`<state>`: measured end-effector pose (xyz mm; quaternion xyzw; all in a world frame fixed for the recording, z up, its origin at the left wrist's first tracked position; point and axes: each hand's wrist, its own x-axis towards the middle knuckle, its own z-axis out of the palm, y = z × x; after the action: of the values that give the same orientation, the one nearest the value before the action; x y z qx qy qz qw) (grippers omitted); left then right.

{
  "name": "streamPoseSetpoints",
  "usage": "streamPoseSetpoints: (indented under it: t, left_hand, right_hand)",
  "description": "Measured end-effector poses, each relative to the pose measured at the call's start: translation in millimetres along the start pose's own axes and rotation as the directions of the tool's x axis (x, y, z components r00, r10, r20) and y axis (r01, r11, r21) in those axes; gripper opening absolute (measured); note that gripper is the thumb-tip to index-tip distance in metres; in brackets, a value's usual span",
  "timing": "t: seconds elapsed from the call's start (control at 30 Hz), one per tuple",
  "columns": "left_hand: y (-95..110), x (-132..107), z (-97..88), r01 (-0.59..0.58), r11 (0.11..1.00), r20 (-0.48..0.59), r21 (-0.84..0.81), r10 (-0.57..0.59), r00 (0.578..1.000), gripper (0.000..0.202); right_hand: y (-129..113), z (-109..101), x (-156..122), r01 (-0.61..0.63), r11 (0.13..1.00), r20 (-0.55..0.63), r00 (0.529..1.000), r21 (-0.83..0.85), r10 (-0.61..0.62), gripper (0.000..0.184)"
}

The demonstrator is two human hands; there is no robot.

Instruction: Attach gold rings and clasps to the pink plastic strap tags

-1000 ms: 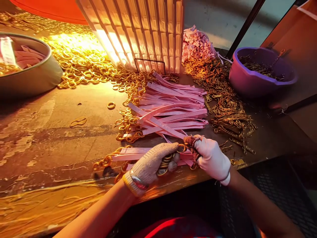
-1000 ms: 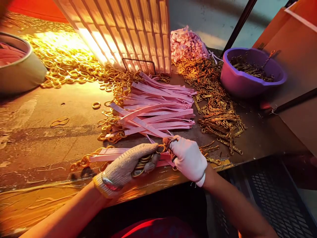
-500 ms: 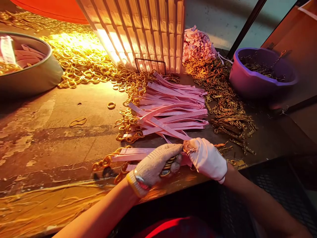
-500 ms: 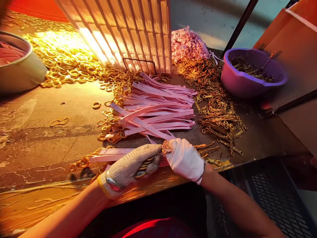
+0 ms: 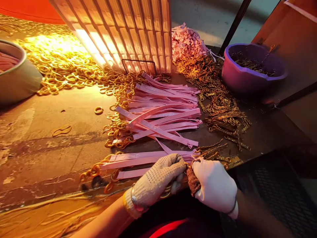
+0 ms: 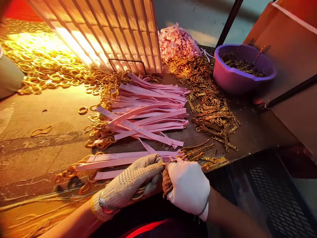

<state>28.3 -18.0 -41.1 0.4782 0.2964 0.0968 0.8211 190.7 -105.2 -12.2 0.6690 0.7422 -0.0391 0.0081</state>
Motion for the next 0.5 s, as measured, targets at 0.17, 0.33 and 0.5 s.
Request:
streamPoseSetpoints:
  t: [0.17,0.33,0.5]
  left_hand:
    - [14,15,1.8,-0.014,0.976,-0.073,0.217,0.031,0.997,0.034]
    - [27,48,-8.9,-0.137,0.544,-0.153,0.828,0.453,0.878,0.029]
    - [26,60,-12.1,0.151,0.410,-0.307,0.899,0.348,0.886,0.024]
  right_hand:
    - [15,21,-20,-0.069,0.987,-0.114,0.990,0.145,0.086,0.014]
    - [30,28,-17,-0.115,0.908,-0.249,0.941,0.402,0.229,0.028]
    - [32,31,-8,-0.178,0.899,-0.232,0.929,0.399,0.287,0.050]
